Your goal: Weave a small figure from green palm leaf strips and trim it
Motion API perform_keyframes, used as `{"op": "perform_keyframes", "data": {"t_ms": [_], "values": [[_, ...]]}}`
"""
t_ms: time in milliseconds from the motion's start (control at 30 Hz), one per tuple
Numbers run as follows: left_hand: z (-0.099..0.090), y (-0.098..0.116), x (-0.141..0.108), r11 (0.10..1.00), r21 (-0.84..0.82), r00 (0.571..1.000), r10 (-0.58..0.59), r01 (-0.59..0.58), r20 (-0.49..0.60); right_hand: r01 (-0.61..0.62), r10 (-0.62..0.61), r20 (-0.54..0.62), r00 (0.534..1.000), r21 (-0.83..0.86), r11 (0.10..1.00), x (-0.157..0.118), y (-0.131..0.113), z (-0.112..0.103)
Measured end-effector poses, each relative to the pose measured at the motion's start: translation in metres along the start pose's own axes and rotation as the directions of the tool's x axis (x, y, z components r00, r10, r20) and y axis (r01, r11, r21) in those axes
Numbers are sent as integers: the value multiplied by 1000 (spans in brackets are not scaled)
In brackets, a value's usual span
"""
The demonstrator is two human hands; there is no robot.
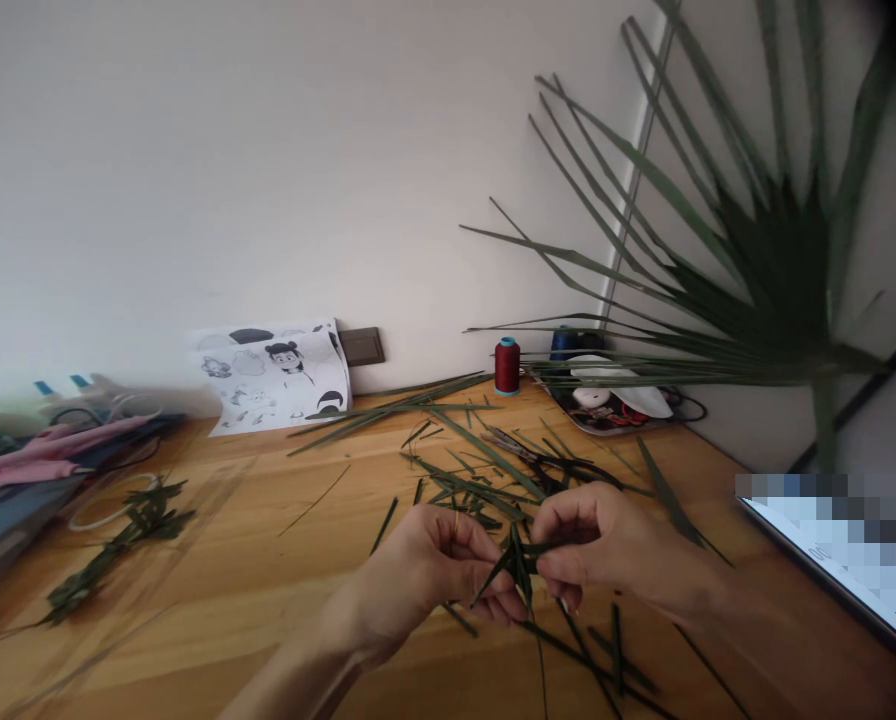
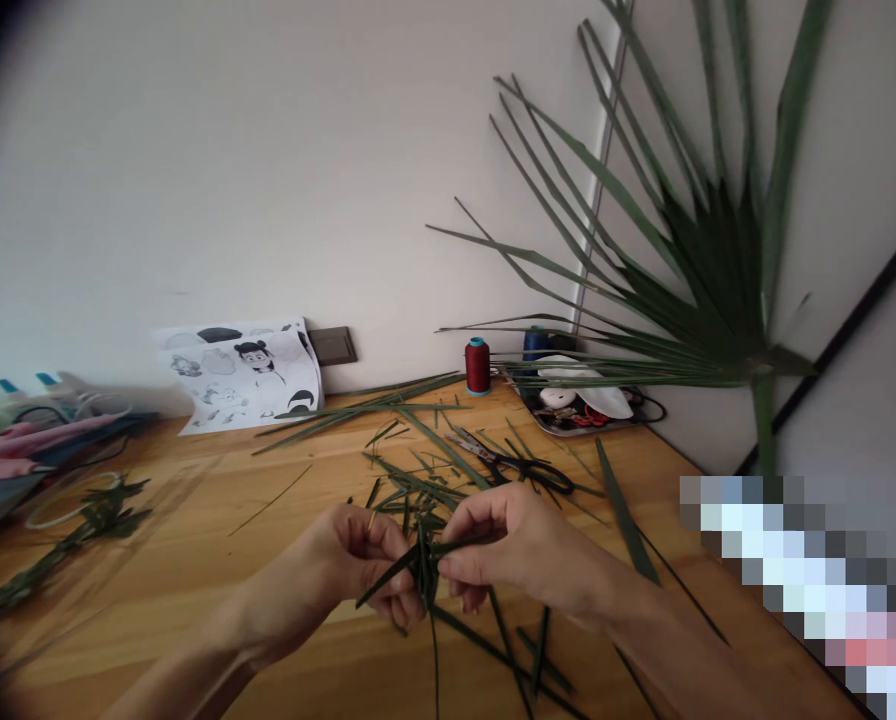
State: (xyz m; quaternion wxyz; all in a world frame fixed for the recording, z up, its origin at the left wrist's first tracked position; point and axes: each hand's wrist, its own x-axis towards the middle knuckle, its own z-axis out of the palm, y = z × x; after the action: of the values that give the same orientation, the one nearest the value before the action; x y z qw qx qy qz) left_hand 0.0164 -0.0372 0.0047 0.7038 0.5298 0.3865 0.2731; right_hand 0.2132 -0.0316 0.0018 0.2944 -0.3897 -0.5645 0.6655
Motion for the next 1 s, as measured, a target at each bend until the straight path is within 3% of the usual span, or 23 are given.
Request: {"op": "perform_keyframes", "data": {"t_ms": [167, 267, 367, 467, 633, 767, 1000], "values": [[-1, 3, 0, 999, 29, 999, 24, -25, 26, 91, -99, -98, 990, -78, 993, 4, 0, -1], [-3, 6, -1, 995, 94, 999, 44, -42, -21, 145, -163, -118, 979, -149, 978, 5, 0, -1], [-5, 8, -2, 999, 10, 996, 48, -48, -72, 172, -198, -127, 972, -195, 966, 5, 1, 0], [-3, 7, -2, 997, -80, 998, 12, -17, -56, 163, -203, -136, 970, -255, 953, 3, 1, 4], [7, 0, 3, 997, 75, 974, -3, 21, -227, 144, -248, -206, 947, -418, 897, 2, 3, 11], [11, -6, 7, 999, 41, 959, -14, 27, -285, 154, -273, -286, 919, -377, 913, 2, 6, 15], [12, -10, 9, 995, -103, 964, -40, 13, -264, 215, -339, -272, 901, -400, 891, 4, 13, 20]]}}
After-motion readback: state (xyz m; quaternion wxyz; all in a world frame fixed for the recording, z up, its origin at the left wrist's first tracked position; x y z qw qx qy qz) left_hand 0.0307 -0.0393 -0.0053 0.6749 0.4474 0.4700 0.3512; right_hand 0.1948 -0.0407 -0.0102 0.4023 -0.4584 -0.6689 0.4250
